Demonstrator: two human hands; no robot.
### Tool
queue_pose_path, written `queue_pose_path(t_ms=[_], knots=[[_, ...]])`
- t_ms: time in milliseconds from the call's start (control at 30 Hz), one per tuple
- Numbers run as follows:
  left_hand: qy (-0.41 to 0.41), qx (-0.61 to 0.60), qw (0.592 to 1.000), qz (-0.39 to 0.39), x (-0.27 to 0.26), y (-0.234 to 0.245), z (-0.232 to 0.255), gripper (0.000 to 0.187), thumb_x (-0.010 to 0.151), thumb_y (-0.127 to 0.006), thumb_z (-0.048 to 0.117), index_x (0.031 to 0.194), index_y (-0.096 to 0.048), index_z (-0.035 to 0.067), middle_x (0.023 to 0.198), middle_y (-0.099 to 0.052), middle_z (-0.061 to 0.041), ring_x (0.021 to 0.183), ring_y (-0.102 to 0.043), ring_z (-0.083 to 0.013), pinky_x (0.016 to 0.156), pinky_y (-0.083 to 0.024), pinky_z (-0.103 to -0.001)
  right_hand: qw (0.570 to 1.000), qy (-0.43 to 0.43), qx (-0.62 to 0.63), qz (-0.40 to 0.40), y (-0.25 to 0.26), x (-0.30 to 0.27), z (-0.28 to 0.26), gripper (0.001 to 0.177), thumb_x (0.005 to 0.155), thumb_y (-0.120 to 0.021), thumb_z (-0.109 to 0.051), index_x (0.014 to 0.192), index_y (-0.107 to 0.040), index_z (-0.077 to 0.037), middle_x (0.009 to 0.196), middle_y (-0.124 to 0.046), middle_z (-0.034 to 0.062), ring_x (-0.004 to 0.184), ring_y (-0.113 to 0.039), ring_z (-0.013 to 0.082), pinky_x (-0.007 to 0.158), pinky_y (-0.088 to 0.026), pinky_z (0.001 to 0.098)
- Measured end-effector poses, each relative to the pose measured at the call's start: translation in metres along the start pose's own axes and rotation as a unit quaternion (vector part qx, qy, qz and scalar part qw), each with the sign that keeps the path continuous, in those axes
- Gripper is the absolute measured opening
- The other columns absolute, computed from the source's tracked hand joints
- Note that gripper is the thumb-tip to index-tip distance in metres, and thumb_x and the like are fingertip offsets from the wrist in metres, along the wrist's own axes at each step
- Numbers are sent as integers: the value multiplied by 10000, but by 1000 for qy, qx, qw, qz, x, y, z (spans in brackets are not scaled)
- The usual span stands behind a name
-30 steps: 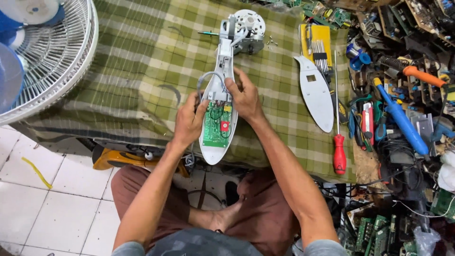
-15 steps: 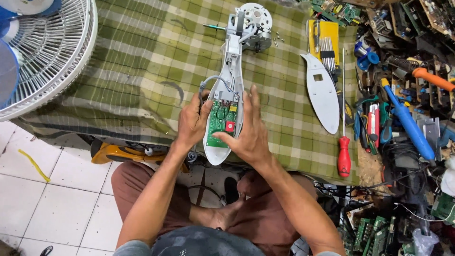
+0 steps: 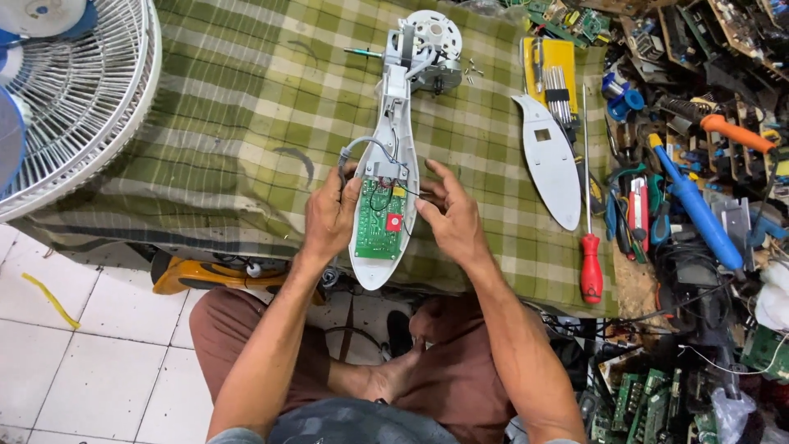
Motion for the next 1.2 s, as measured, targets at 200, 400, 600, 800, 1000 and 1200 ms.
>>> queue_pose_path(t_ms=[200,400,600,800,1000,1200], knots=[[-6,-4,1000,5,2,1,4,325,1093,-498,317,1264,-640,80,1052,-748,-235,1012,-681,-501,827,-544,-616,999,-10,-53,-1,-1,-1,-11,697,927,-740,-140,1564,-461,-166,1308,-671,267,1165,-696,392,943,-591,506],[-18,-5,1000,3,5,2,30,331,1095,-490,304,1254,-634,52,1051,-747,-245,1005,-682,-507,824,-550,-608,980,129,-148,27,-14,-10,-45,855,884,-820,-232,1548,-358,44,1453,-484,407,1281,-565,542,1060,-518,598],[-27,-4,1000,3,6,6,26,329,1097,-485,297,1258,-637,53,1052,-748,-240,1006,-687,-498,821,-551,-608,919,238,-308,66,-46,-15,-87,1113,825,-872,-499,1597,-249,4,1599,-308,363,1449,-410,521,1201,-375,611],[-31,-7,999,8,5,7,30,328,1095,-496,287,1243,-636,30,1039,-744,-254,995,-685,-509,819,-552,-604,913,274,-283,106,-39,-10,-82,751,888,-767,-21,1536,-393,40,1466,-515,336,1263,-609,486,1015,-573,540],[-25,0,1000,12,2,2,6,310,1093,-508,291,1239,-648,56,1028,-752,-228,984,-693,-489,814,-553,-597,962,183,-170,114,-7,7,-42,681,896,-632,104,1530,-418,-23,1403,-603,255,1115,-717,389,881,-653,416],[-20,4,1000,11,3,4,7,322,1090,-509,295,1243,-647,48,1035,-746,-251,995,-681,-510,818,-547,-614,938,223,-249,90,-27,2,-81,862,873,-865,-233,1551,-378,-16,1439,-559,307,957,-754,386,809,-665,454]])
Point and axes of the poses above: each hand's wrist, its own x-axis towards the middle knuckle, its own y-axis out of the back of the hand, z = x × y, the point moved 8 cm from there along x, towards the middle knuckle
